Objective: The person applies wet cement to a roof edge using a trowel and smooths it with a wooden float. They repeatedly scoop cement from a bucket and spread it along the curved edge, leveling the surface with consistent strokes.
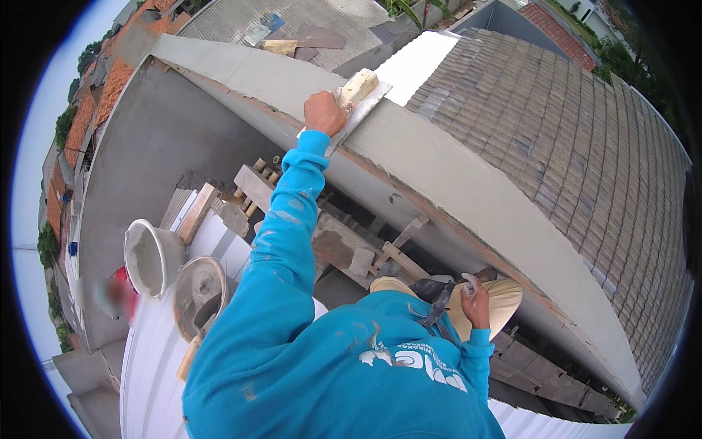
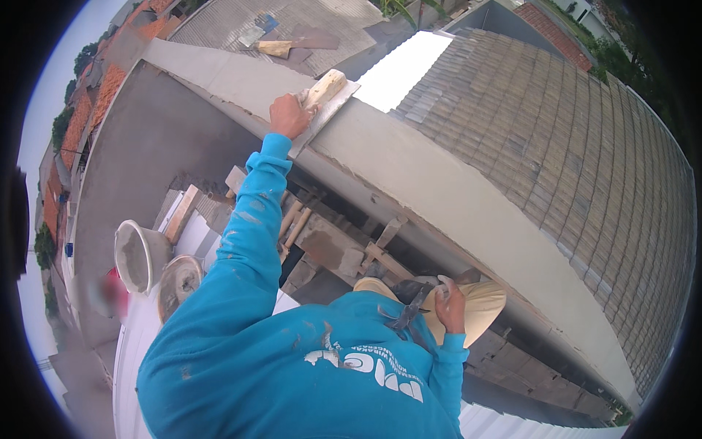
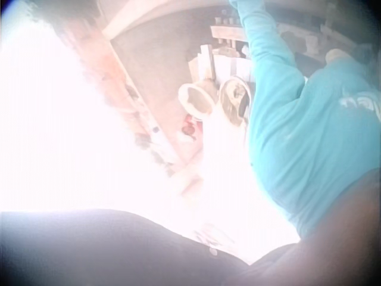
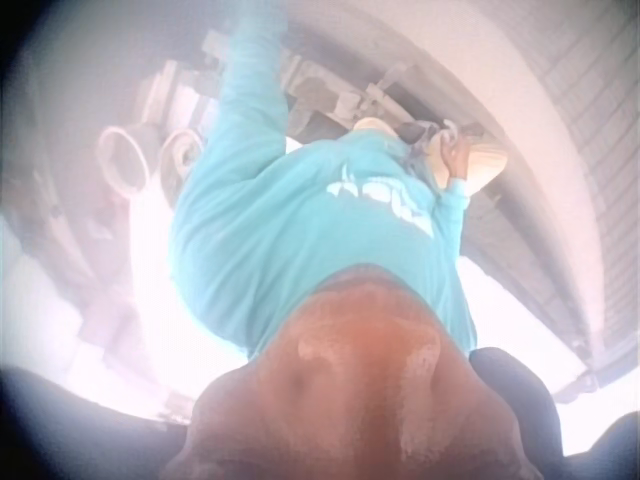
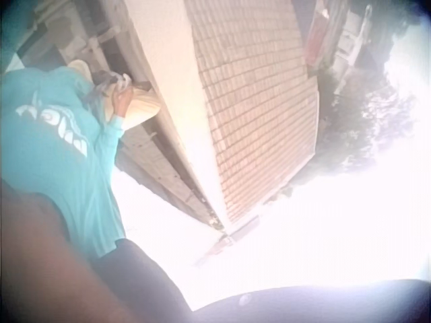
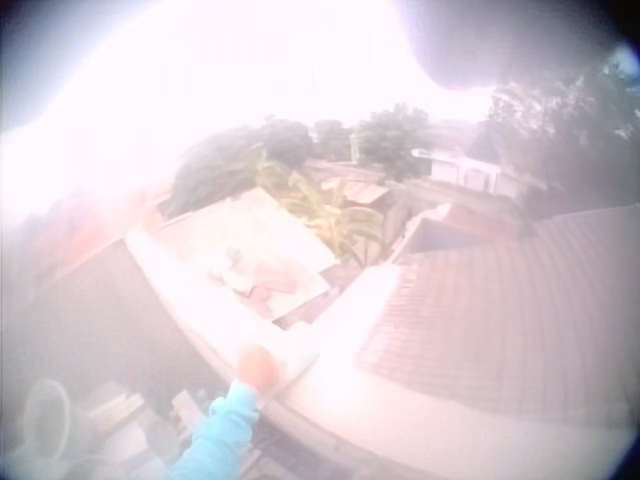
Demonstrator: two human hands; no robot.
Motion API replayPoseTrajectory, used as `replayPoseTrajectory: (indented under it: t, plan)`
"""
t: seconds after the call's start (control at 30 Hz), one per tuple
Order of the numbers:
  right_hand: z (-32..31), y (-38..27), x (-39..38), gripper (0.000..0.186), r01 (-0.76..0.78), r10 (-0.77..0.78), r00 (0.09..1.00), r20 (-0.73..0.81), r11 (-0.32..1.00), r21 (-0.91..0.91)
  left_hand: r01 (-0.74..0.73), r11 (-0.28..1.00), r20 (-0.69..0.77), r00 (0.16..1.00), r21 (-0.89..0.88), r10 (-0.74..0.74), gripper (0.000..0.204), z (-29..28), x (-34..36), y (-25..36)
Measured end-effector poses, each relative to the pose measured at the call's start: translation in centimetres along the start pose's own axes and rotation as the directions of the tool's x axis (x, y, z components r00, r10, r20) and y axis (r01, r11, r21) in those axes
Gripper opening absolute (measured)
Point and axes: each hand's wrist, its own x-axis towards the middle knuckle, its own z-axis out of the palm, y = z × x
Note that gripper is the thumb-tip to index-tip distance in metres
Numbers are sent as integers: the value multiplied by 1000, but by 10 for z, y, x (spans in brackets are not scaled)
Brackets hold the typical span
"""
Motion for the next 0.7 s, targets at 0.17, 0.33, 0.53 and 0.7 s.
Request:
replayPoseTrajectory:
  t: [0.17,0.33,0.53,0.7]
  plan:
    - [-6,10,-17,32,-13,16,998,-57,999,50,-48,996,26,998,-72,50,51,7,-45,61]
    - [-10,17,-26,33,-67,74,996,-54,991,118,-65,996,94,993,-65,71,55,12,-81,107]
    - [-6,35,-30,33,32,-11,989,-146,990,136,-147,984,94,983,-103,157,51,19,-117,160]
    - [-10,39,-44,33,19,8,984,-177,989,146,-217,957,126,962,-191,243,50,31,-161,203]
